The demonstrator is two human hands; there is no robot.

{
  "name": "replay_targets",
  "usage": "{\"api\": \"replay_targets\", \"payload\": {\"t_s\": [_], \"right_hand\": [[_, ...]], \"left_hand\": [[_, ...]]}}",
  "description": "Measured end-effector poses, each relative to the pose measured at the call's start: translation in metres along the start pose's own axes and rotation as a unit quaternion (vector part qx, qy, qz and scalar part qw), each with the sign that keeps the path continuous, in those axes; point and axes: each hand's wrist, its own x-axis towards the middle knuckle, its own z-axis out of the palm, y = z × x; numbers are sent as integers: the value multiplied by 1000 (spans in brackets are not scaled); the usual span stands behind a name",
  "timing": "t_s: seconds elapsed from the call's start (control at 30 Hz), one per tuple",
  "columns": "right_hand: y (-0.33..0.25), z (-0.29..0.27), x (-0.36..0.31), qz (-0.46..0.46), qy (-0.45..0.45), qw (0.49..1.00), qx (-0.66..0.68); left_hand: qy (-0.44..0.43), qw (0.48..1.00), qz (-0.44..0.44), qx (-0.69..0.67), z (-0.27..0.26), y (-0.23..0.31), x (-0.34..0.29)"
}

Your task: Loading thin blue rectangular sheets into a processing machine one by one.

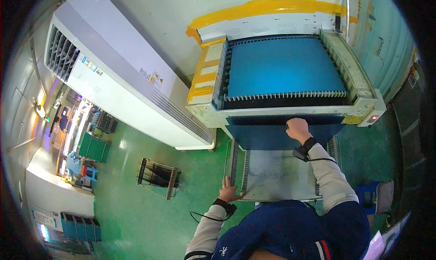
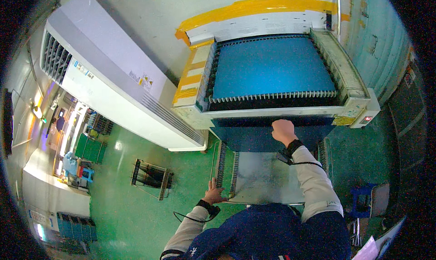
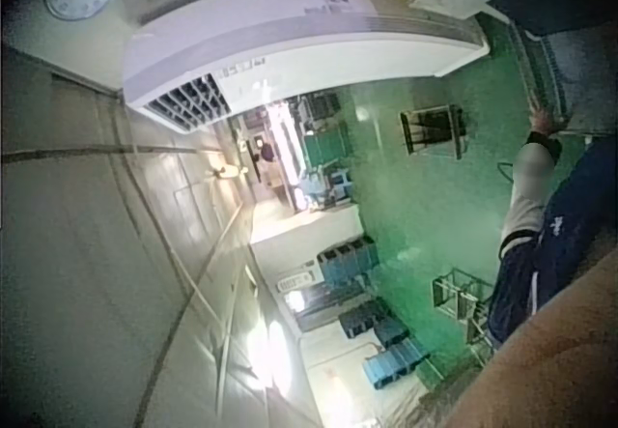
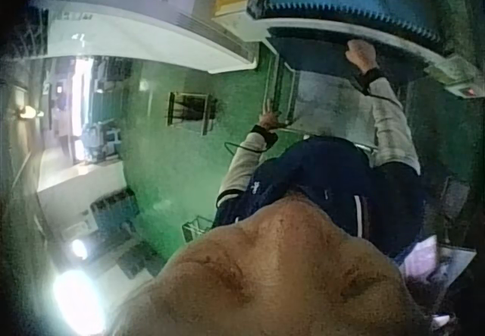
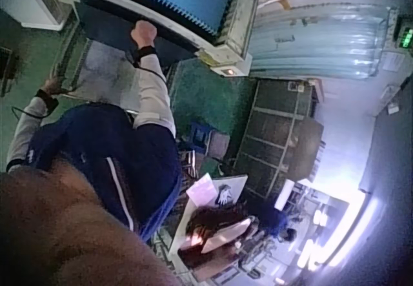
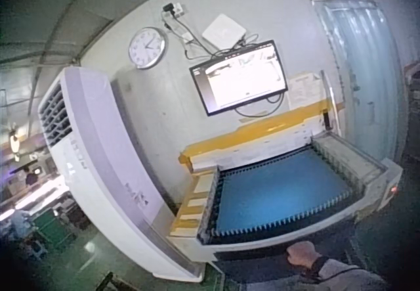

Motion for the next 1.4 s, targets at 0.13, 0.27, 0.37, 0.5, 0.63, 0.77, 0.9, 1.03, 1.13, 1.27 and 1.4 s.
{"api": "replay_targets", "payload": {"t_s": [0.13, 0.27, 0.37, 0.5, 0.63, 0.77, 0.9, 1.03, 1.13, 1.27, 1.4], "right_hand": [[0, 1, 1, -3, 11, 1000, -2], [-4, -5, -1, -8, 7, 1000, -8], [-4, -3, -1, -6, 14, 1000, -2], [-1, -2, 0, -3, 17, 1000, -7], [-2, -1, 1, -6, 30, 1000, -4], [-1, 0, 1, -6, 25, 1000, -10], [-1, 1, 3, -9, 27, 1000, -10], [0, 3, 3, -8, 34, 999, -12], [0, 4, 3, -9, 36, 999, -8], [0, 3, 3, -7, 33, 999, -9], [-1, 2, 2, -3, 30, 1000, -2]], "left_hand": [[49, 998, 26, -17, 5, -4, -1], [25, 1000, 11, -11, 4, -3, 0], [7, 1000, 3, -5, 3, -2, 0], [4, 1000, 5, 1, 2, -1, 1], [15, 1000, 1, 2, 3, -1, 1], [14, 1000, 2, 3, 1, 0, 0], [19, 1000, 3, 4, 4, -2, 1], [15, 1000, 3, 8, 3, -1, 1], [14, 1000, 6, 6, 3, -1, 1], [13, 1000, 9, 2, 3, -1, 2], [22, 1000, 16, -6, 7, -5, 3]]}}
